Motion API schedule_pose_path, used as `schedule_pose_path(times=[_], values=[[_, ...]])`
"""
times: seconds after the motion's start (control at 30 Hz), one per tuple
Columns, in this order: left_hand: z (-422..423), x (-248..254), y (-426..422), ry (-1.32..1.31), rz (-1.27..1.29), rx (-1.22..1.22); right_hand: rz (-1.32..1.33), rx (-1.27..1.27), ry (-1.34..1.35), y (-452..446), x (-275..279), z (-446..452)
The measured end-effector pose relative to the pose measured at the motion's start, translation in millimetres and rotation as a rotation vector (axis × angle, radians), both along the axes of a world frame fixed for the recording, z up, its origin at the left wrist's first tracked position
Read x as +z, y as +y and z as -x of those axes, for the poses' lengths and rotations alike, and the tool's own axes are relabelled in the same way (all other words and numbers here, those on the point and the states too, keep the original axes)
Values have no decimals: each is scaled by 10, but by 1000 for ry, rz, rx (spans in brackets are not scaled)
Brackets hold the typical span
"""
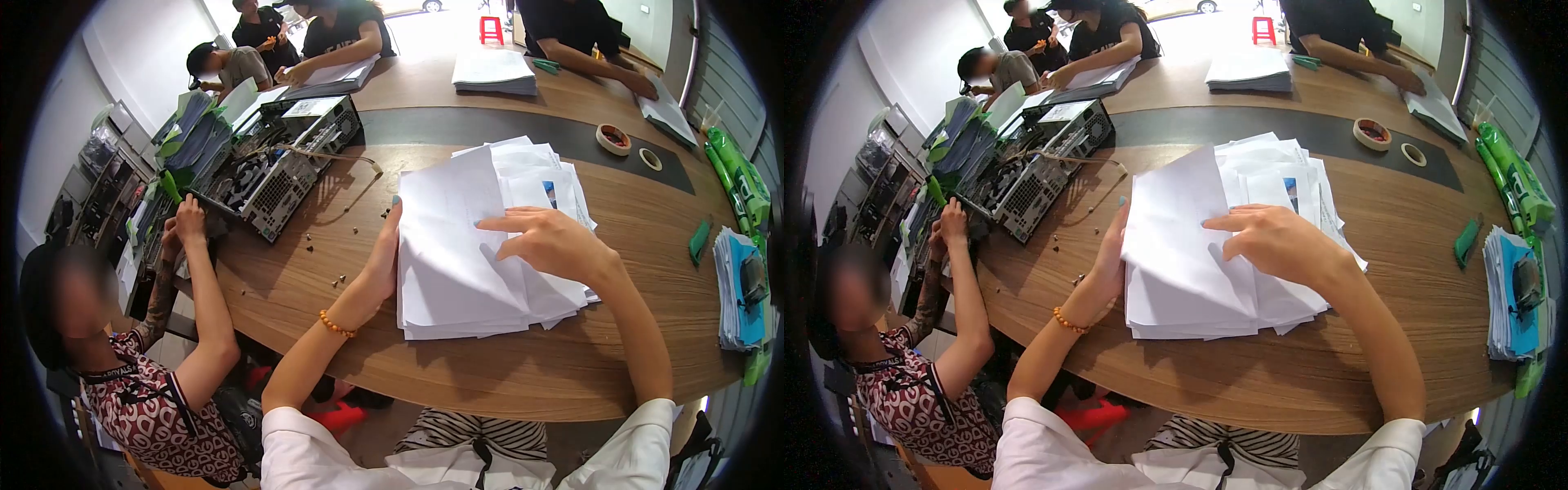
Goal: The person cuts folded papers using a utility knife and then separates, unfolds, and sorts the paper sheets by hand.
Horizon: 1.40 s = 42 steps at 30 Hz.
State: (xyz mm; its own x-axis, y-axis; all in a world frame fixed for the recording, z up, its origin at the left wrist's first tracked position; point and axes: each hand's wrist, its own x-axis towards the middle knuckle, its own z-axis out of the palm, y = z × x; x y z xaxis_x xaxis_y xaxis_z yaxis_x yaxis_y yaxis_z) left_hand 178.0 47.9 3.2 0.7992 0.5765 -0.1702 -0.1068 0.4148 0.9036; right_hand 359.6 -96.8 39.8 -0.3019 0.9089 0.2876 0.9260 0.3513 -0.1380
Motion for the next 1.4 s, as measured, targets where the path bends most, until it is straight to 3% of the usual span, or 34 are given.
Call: schedule_pose_path(times=[0.07,0.17,0.3,0.37,0.4,0.47,0.6,0.77,0.87,1.0,1.13,1.4], values=[[38,-42,53,-25,16,-63,-79,11,-37,0,-1,43],[69,-97,117,154,116,-54,-52,-19,-79,-1,22,56],[48,-125,96,144,6,-33,-8,-24,1,48,-64,-82],[22,-216,149,153,-40,-29,40,-155,245,52,-82,-153],[21,-205,141,152,-40,-29,40,-155,245,50,-67,-183],[15,-162,98,247,-87,47,-75,-340,583,48,-19,-270],[23,-150,82,201,-83,29,74,-611,776,-10,-106,-649],[16,-97,47,257,-105,67,171,-684,1143,-66,-156,-761],[6,-72,28,295,-100,99,285,-707,1060,-7,-173,-737],[18,-110,52,270,-81,72,215,-653,898,61,-351,-751],[19,-126,53,224,-62,66,203,-593,915,74,-377,-769],[24,-138,84,179,-60,60,-125,-804,773,-50,-232,-829]])
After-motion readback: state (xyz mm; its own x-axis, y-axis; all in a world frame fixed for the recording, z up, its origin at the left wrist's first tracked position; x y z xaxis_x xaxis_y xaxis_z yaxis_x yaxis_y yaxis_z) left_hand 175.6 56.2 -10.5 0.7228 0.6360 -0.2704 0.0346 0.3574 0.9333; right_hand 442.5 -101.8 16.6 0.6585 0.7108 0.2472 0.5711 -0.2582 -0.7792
